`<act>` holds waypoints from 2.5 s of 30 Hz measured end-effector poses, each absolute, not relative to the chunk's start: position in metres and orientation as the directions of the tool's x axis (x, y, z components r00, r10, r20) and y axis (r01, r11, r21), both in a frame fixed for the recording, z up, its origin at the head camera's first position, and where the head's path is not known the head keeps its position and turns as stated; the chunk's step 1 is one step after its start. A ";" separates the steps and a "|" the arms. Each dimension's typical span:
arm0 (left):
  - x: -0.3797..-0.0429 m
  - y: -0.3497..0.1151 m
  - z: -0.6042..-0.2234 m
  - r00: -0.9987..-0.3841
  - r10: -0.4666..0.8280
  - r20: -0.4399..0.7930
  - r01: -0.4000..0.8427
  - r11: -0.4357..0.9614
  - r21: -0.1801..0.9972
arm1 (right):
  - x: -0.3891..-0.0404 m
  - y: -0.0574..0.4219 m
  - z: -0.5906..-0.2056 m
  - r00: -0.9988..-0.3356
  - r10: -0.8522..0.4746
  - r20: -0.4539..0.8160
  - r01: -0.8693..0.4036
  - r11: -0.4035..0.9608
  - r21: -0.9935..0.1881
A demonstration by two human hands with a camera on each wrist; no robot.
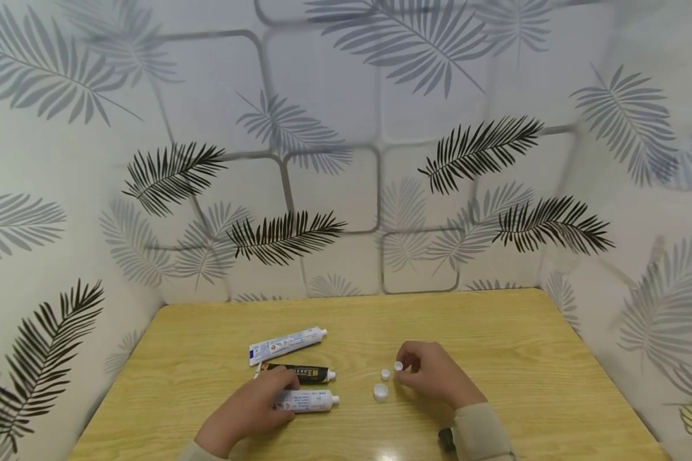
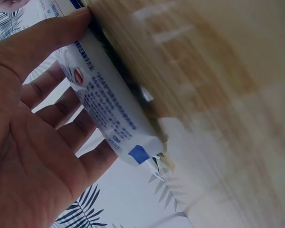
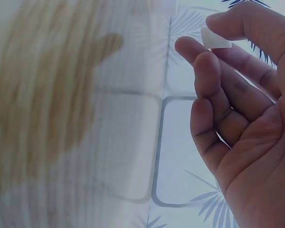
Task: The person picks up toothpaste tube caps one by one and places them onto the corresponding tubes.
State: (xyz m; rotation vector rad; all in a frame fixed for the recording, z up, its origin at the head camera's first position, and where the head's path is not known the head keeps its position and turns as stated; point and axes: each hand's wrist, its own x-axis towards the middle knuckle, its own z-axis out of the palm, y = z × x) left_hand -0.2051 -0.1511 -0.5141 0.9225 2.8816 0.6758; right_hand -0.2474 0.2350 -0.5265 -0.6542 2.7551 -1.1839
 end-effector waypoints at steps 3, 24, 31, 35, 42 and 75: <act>-0.204 -0.151 -0.513 -0.823 0.561 0.090 0.543 0.730 0.416 | -0.245 0.234 -0.525 -0.909 -0.403 0.106 -0.353 0.609 -0.710; -0.205 -0.132 -0.498 -0.804 0.538 0.252 0.561 0.550 0.618 | -0.232 0.214 -0.497 -0.865 -0.460 0.198 -0.430 0.480 -0.764; -0.211 -0.123 -0.491 -0.807 0.518 0.284 0.553 0.495 0.670 | -0.227 0.208 -0.484 -0.842 -0.487 0.234 -0.470 0.448 -0.760; -0.212 -0.119 -0.483 -0.815 0.515 0.265 0.531 0.481 0.697 | -0.226 0.206 -0.478 -0.837 -0.484 0.256 -0.487 0.444 -0.752; -0.210 -0.113 -0.477 -0.826 0.501 0.260 0.506 0.455 0.733 | -0.225 0.207 -0.472 -0.835 -0.483 0.263 -0.493 0.448 -0.746; -0.203 -0.115 -0.473 -0.811 0.512 0.284 0.518 0.400 0.756 | -0.218 0.192 -0.471 -0.791 -0.575 0.209 -0.501 0.415 -0.759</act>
